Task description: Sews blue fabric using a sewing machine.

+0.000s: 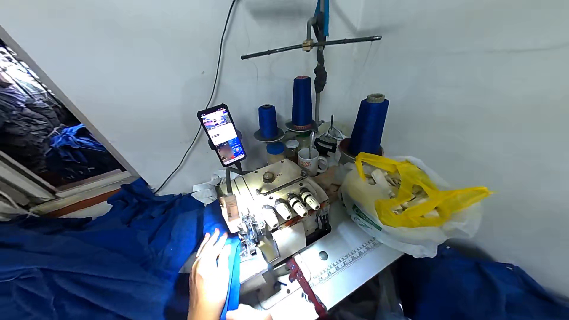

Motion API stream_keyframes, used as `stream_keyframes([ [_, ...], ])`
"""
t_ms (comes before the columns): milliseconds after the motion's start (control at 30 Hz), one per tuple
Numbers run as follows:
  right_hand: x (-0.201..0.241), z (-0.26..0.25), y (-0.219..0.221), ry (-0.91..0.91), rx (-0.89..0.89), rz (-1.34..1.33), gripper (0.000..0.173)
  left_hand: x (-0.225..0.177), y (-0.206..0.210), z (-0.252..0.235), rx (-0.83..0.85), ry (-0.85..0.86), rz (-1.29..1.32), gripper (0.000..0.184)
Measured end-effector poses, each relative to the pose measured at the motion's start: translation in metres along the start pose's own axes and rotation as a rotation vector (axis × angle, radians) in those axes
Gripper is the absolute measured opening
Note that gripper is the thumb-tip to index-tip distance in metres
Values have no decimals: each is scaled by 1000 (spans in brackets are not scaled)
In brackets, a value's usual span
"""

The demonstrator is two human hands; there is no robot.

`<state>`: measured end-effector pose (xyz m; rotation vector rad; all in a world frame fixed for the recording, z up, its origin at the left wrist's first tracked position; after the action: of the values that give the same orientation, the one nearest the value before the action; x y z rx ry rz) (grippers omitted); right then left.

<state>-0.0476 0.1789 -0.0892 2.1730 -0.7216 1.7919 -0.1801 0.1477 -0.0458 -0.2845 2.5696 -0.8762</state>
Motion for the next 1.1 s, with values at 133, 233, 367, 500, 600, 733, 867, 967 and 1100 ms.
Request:
stream_keyframes([
  [133, -18, -1, -13, 71, -10, -120, 25, 5, -25, 25, -165, -61, -24, 23],
  [233, -31, 0, -24, 138, -51, -118, 23, -8, -40, 58, -270, -53, 12, 22],
  [367, -39, -4, -32, 179, -81, -131, 20, -26, -40, 94, -272, -60, 85, 19],
  [500, -45, -10, -31, 226, -62, -164, 21, -46, -15, 109, -134, 9, 232, 16],
  [600, -51, -16, -46, 230, -128, -152, 19, -66, 10, 108, 28, 35, 270, 18],
  [733, -69, -24, -102, 195, -463, -140, 22, -79, 32, 108, 152, 95, 285, 23],
  [867, -71, -16, -100, 263, -352, -128, 24, -76, 10, 104, -25, 80, 300, 20],
  [967, -66, 4, -73, 354, -63, -139, 30, -53, -14, 102, -120, 18, 201, 20],
  [1100, -74, 18, -48, 357, 90, -279, 9, -52, -34, 113, -119, 16, -74, 21],
])
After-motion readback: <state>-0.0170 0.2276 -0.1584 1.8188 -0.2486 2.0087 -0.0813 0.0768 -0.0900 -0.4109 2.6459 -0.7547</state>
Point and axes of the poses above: each hand's wrist, its own z-axis away from the middle knuckle, its own y-axis out of the palm, x = y × z, the point moved 10 cm from there along -z, towards the middle knuckle, and after that the axes turned 15 degrees about y, right-handed, at the moved point
